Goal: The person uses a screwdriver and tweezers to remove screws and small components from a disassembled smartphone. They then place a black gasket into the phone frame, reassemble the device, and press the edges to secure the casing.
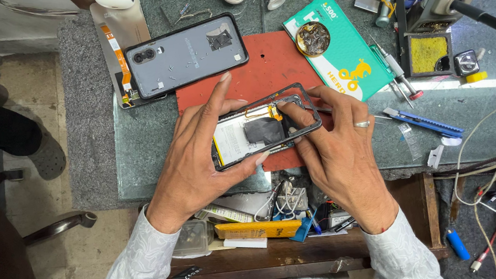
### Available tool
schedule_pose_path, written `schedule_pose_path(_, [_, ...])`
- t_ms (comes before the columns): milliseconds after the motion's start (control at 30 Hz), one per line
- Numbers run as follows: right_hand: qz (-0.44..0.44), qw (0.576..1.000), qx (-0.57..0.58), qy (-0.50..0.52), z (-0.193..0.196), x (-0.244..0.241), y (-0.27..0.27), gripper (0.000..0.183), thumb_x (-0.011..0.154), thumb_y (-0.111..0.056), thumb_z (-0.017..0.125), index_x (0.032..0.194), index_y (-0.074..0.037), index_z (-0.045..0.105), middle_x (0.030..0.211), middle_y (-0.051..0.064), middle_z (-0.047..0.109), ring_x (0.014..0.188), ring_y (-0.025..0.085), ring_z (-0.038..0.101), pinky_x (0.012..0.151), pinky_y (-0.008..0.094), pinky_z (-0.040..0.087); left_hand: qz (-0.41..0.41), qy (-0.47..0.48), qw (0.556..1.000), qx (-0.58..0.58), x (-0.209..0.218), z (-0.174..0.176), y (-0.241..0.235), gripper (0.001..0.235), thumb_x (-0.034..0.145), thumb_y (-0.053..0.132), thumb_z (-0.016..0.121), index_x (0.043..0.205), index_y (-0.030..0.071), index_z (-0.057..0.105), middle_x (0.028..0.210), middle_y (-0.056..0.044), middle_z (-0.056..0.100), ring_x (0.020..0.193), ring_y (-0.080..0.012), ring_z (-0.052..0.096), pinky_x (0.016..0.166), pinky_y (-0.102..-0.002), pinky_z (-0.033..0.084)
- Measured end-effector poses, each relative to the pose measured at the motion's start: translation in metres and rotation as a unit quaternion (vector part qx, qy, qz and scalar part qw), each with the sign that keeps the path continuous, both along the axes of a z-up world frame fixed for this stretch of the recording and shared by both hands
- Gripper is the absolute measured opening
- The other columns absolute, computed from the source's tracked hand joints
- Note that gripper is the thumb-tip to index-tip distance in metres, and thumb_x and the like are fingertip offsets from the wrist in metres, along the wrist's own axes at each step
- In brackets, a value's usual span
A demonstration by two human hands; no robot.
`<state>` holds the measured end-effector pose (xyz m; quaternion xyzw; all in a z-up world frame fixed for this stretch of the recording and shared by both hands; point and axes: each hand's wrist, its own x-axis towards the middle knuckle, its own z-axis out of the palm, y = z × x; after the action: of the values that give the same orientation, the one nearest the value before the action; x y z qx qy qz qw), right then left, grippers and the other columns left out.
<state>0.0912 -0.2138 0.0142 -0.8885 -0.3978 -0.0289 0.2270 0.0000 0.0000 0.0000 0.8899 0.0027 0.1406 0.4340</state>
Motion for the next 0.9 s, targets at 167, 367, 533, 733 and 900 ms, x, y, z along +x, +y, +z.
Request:
schedule_pose_path(167, [-0.007,1.0,-0.003,-0.01,0.0,-0.001,0.004,0.047,0.091,-0.013,0.069,0.138,-0.019,0.064,0.139,0.014,0.049,0.123,0.034,0.043,0.108,0.049,0.038,0.0,0.0,1.0,0.002,0.0,-0.001,0.0,0.107,0.079,0.03,0.089,0.161,0.003,0.026,0.136,-0.01,0.066,0.124,-0.0283,0.058,0.112,-0.043,0.041])
schedule_pose_path(367, [-0.031,0.999,-0.022,-0.026,-0.003,-0.004,0.004,0.049,0.09,-0.017,0.069,0.138,-0.024,0.065,0.136,0.012,0.052,0.121,0.032,0.045,0.096,0.049,0.033,0.0,-0.002,1.0,0.009,0.0,0.001,-0.001,0.108,0.078,0.03,0.089,0.161,0.003,0.025,0.136,-0.01,0.066,0.123,-0.028,0.058,0.112,-0.043,0.041])
schedule_pose_path(533, [-0.025,0.999,0.03,-0.035,-0.005,-0.007,-0.004,0.046,0.094,-0.014,0.066,0.139,-0.021,0.067,0.141,0.012,0.051,0.126,0.032,0.045,0.106,0.048,0.035,0.0,0.001,1.0,-0.001,0.0,0.003,-0.001,0.109,0.079,0.029,0.089,0.162,0.003,0.024,0.134,-0.01,0.067,0.124,-0.0284,0.059,0.112,-0.043,0.041])
schedule_pose_path(733, [-0.053,0.996,0.065,0.013,-0.009,-0.007,-0.004,0.042,0.094,-0.01,0.066,0.136,-0.014,0.068,0.142,0.012,0.052,0.128,0.031,0.045,0.111,0.044,0.039,0.003,0.003,1.0,-0.002,0.0,0.001,-0.001,0.109,0.079,0.03,0.089,0.162,0.003,0.023,0.135,-0.011,0.067,0.122,-0.0282,0.059,0.111,-0.042,0.041])
schedule_pose_path(900, [-0.042,0.998,0.03,-0.041,-0.008,-0.008,0.002,0.044,0.09,-0.013,0.071,0.134,-0.017,0.07,0.141,0.012,0.051,0.127,0.033,0.044,0.109,0.048,0.035,0.002,-0.005,1.0,0.005,0.001,0.001,-0.001,0.109,0.079,0.029,0.089,0.162,0.002,0.023,0.135,-0.011,0.067,0.123,-0.0286,0.059,0.112,-0.044,0.041])
